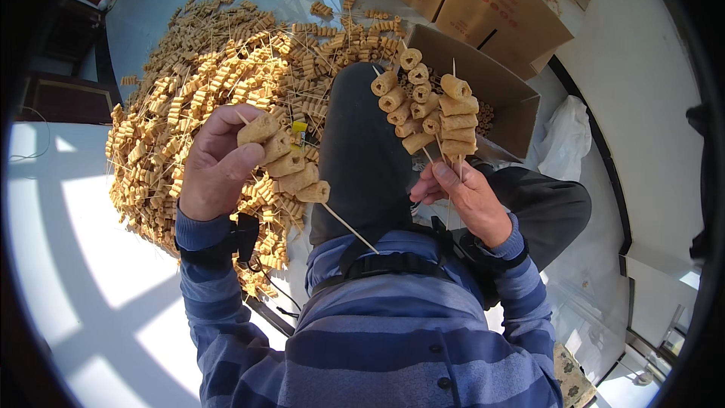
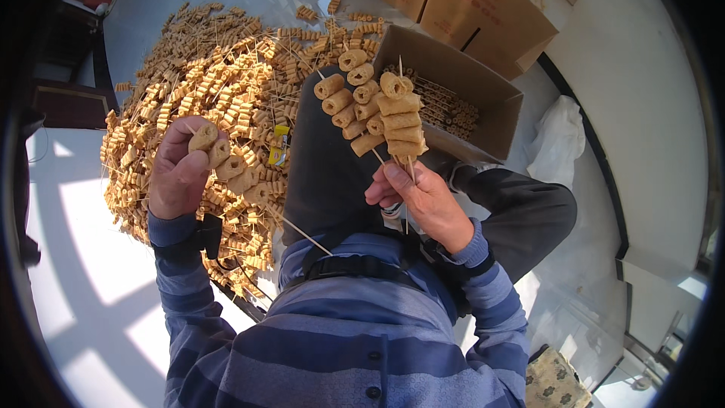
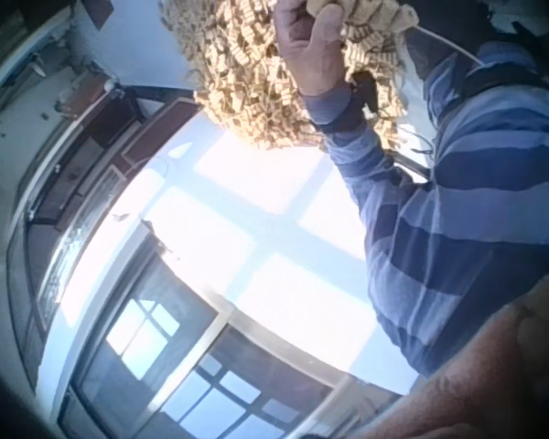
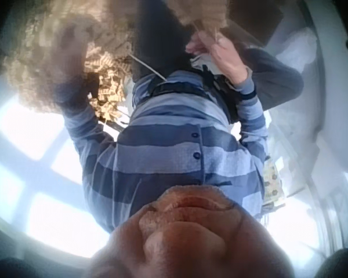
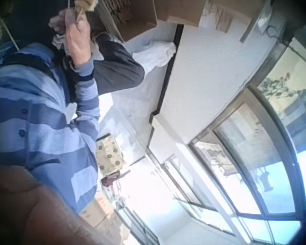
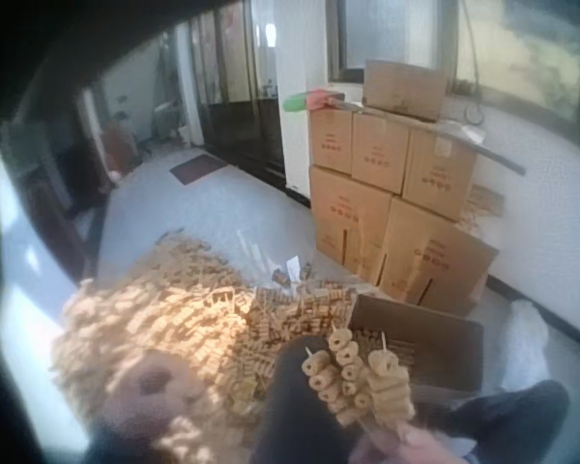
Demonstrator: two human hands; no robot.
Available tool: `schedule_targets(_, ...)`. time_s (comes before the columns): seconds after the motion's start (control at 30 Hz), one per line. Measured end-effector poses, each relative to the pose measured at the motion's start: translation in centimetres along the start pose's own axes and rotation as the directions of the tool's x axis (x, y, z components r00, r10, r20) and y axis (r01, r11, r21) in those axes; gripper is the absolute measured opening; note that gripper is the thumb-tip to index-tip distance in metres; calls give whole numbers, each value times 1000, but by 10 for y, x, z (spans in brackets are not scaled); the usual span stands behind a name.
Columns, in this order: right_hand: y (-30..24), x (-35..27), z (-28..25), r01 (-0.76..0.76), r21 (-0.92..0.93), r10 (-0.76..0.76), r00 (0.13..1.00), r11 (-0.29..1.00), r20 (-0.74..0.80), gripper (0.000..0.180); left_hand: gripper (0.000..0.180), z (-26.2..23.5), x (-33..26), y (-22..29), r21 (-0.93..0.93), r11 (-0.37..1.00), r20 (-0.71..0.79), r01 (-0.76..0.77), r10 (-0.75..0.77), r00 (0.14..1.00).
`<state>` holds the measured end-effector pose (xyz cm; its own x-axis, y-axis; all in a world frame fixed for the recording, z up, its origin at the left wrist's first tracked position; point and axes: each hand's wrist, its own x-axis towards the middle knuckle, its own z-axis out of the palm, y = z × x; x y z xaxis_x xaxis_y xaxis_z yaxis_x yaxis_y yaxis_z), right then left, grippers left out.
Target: The person sits on the floor and repeatedly picks up small cylindrical snacks and wooden sticks, then threads the snacks onto the sticks. The assembled snack sticks are placed into a cardboard box.
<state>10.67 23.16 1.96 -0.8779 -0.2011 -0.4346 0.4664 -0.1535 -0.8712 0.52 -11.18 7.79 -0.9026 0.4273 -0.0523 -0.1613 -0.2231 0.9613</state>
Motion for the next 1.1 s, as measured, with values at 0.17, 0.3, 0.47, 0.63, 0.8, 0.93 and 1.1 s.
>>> schedule_targets(0.17,21,-13,16,34,70,-27,995,997,-92,35,34,77,28,-59,-221,973,19,70,-67,998)
schedule_targets(0.3,25,-22,19,-1,105,17,988,994,-154,35,32,112,35,-83,-270,961,-132,-54,18,991)
schedule_targets(0.47,21,-27,22,-43,107,54,994,993,-100,40,32,121,31,-99,-431,901,-142,-50,-13,990)
schedule_targets(0.63,16,-31,19,-142,71,141,990,987,11,43,39,120,26,-106,-381,921,-155,-78,19,988)
schedule_targets(0.8,19,-31,21,-141,147,135,989,979,56,49,53,120,25,-102,-357,931,-224,-72,-11,975)
schedule_targets(0.93,19,-29,15,-153,95,145,985,984,91,51,60,108,27,-91,-535,845,-88,0,-57,994)
schedule_targets(1.1,20,-27,15,-187,129,161,969,974,187,47,63,114,31,-90,-513,858,-108,18,-85,991)
